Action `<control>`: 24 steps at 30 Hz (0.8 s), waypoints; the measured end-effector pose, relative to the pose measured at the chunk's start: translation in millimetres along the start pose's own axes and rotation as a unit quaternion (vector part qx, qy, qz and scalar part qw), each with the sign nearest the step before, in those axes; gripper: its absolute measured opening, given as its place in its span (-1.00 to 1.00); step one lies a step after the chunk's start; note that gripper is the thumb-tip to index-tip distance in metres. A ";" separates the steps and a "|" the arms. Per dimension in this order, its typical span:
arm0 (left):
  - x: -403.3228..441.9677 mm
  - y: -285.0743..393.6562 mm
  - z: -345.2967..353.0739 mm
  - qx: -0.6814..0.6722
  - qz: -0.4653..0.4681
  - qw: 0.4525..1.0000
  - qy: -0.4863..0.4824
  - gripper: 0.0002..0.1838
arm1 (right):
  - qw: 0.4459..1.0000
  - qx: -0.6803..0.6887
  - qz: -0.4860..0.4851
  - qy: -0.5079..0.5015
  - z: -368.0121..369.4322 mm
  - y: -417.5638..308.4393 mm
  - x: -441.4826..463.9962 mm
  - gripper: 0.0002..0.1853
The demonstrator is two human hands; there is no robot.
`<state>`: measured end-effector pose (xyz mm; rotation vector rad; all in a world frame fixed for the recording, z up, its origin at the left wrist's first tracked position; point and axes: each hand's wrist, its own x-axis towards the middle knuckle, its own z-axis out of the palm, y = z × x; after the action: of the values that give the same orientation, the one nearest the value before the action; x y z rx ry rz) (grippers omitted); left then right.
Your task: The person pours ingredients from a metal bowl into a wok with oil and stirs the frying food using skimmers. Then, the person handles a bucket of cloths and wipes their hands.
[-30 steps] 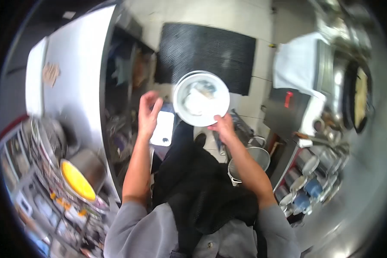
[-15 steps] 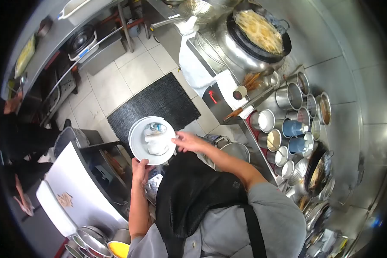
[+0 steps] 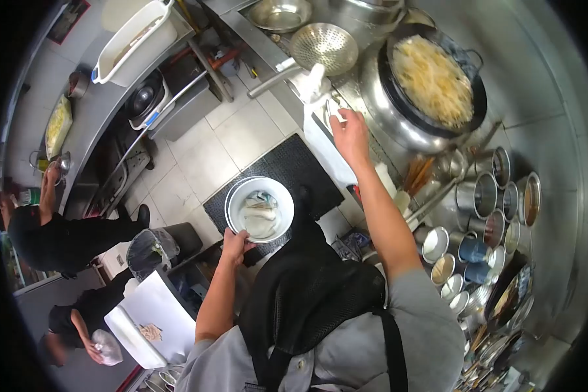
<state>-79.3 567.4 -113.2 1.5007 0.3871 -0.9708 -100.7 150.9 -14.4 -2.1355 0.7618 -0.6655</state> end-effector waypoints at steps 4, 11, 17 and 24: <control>28.5 64.7 10.0 0.021 0.027 0.999 0.022 -0.64 | 0.983 -0.142 0.114 -0.021 65.8 11.2 119.1 -0.47; 60.7 124.0 16.9 -0.035 0.076 0.996 0.034 -0.59 | 0.978 -0.146 0.114 -0.094 96.8 -4.0 147.8 -0.64; 123.9 152.6 21.2 -0.037 0.040 0.998 -0.022 -0.57 | 0.968 0.003 0.114 -0.225 74.7 -107.2 117.2 -0.66; 147.4 227.6 -11.5 -0.043 -0.044 0.987 -0.151 -0.50 | 0.977 -0.065 0.018 -0.203 88.5 -110.7 86.2 -0.72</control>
<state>178.1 489.3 -76.6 1.2425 0.2747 -1.2167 50.3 192.3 40.1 -2.2674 0.6288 -0.1487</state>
